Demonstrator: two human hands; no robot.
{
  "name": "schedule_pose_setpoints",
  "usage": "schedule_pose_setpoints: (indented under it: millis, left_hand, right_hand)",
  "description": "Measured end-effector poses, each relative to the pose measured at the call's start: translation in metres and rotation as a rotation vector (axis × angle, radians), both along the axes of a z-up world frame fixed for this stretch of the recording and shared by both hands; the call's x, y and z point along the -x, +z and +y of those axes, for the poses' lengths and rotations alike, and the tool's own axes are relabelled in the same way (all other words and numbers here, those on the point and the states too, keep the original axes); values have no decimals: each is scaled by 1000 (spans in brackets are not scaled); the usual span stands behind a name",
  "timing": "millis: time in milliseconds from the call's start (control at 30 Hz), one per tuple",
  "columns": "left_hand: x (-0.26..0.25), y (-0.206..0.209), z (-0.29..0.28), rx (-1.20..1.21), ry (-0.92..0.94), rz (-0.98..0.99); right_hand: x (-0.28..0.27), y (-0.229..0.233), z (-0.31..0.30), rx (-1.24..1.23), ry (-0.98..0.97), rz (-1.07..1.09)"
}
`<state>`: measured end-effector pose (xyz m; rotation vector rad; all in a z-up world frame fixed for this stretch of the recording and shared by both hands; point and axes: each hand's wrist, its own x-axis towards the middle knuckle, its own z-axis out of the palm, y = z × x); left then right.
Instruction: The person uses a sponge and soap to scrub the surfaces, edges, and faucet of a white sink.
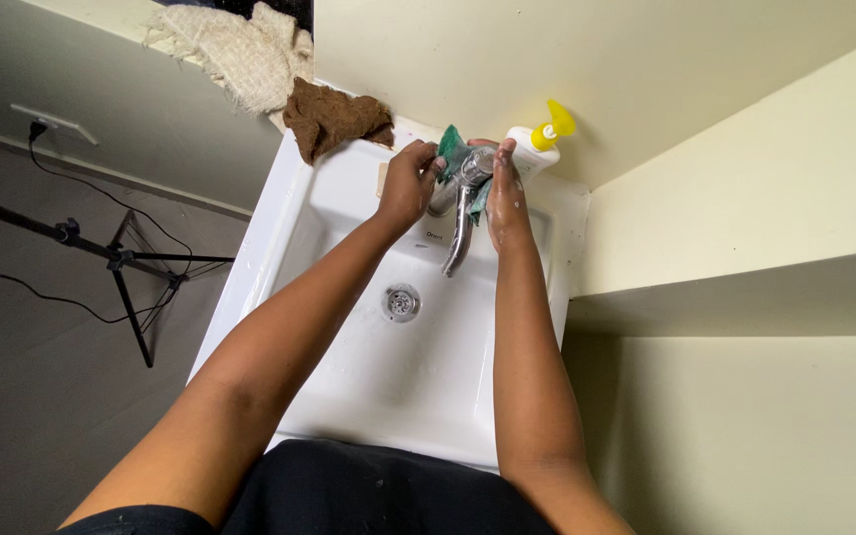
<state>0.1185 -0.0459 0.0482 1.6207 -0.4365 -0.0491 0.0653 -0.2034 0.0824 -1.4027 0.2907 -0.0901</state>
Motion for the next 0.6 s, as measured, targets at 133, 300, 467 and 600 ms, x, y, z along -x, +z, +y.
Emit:
schedule_pose_setpoints:
  millis: [133,300,467,600]
  left_hand:
    - [30,19,22,-72,81,40]
    - [69,16,33,-2,40,-265]
    - [58,0,11,189,-62,-60]
    - [46,-16,-8,370,-110,123]
  right_hand:
    - [0,18,16,469,-139,-290]
    - [-7,56,40,844,-83,-269]
    - [-34,64,38,741,-30,-59]
    - [-44,56,32,659,-80,5]
